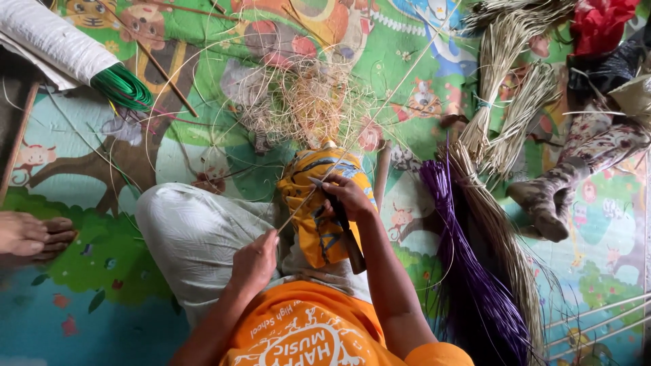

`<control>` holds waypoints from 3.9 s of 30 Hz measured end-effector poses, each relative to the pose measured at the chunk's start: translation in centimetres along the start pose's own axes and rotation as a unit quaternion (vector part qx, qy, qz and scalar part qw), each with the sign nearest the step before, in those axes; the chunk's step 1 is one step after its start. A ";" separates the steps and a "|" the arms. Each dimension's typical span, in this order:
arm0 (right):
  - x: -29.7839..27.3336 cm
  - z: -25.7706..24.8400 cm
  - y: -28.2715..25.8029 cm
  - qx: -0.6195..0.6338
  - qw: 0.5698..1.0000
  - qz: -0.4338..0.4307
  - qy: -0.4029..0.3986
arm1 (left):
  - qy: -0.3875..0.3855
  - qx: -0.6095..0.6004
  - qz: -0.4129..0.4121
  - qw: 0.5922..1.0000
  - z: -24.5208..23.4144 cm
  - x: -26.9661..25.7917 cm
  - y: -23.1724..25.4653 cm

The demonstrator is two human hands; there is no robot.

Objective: A person sits on the floor and uses a small knife to strip and clean long plant fibers for weaving.

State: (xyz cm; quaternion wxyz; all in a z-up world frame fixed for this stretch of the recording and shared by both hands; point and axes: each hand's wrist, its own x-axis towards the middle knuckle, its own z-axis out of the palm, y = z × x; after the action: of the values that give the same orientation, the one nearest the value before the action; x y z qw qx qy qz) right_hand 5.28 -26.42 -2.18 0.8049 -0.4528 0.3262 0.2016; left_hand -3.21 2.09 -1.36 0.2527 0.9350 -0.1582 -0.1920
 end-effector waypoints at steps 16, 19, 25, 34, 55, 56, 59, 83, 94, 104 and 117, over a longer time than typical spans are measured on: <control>2.6 -1.6 -1.0 -0.047 0.998 -0.025 0.039 | -0.184 -0.634 -0.187 0.728 -1.7 2.4 0.8; 2.1 0.2 -1.5 -0.046 0.998 -0.028 0.040 | -0.202 -0.646 -0.192 0.710 -4.8 2.9 1.6; 2.9 1.5 -0.5 0.004 1.000 -0.004 0.023 | -0.198 -0.681 -0.256 0.657 -9.1 3.9 2.0; 0.1 1.5 0.0 -0.007 1.000 -0.012 -0.028 | -0.164 -0.656 -0.225 0.702 -1.6 8.4 0.3; -0.1 -2.1 0.8 -0.050 0.992 -0.077 -0.090 | -0.104 -0.642 -0.224 0.726 1.7 12.8 6.1; 0.8 -3.0 1.1 -0.047 0.992 -0.069 -0.092 | -0.113 -0.645 -0.233 0.719 1.5 13.3 5.9; 2.5 -5.5 2.4 -0.041 0.993 -0.056 -0.093 | -0.124 -0.645 -0.244 0.713 1.5 13.7 5.7; 0.5 -2.7 0.8 -0.005 0.997 -0.017 -0.078 | -0.079 -0.622 -0.218 0.748 0.3 11.3 5.2; 0.2 -1.6 -0.1 0.006 0.997 0.015 -0.075 | -0.099 -0.648 -0.211 0.725 -1.1 5.1 1.5; 1.5 -3.2 -0.3 0.011 0.997 0.033 -0.075 | -0.087 -0.602 -0.252 0.753 -3.8 -4.2 -4.0; 1.3 -1.8 -0.7 0.014 0.996 0.041 -0.078 | -0.285 -0.518 -0.207 0.780 -7.7 -11.8 -11.6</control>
State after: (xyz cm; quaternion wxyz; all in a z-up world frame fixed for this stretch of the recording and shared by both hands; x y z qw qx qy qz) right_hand 6.02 -28.25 -3.38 0.8252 -0.4106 0.2839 0.2644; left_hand -7.91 19.43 1.91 0.5963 0.5766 0.0974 -0.5500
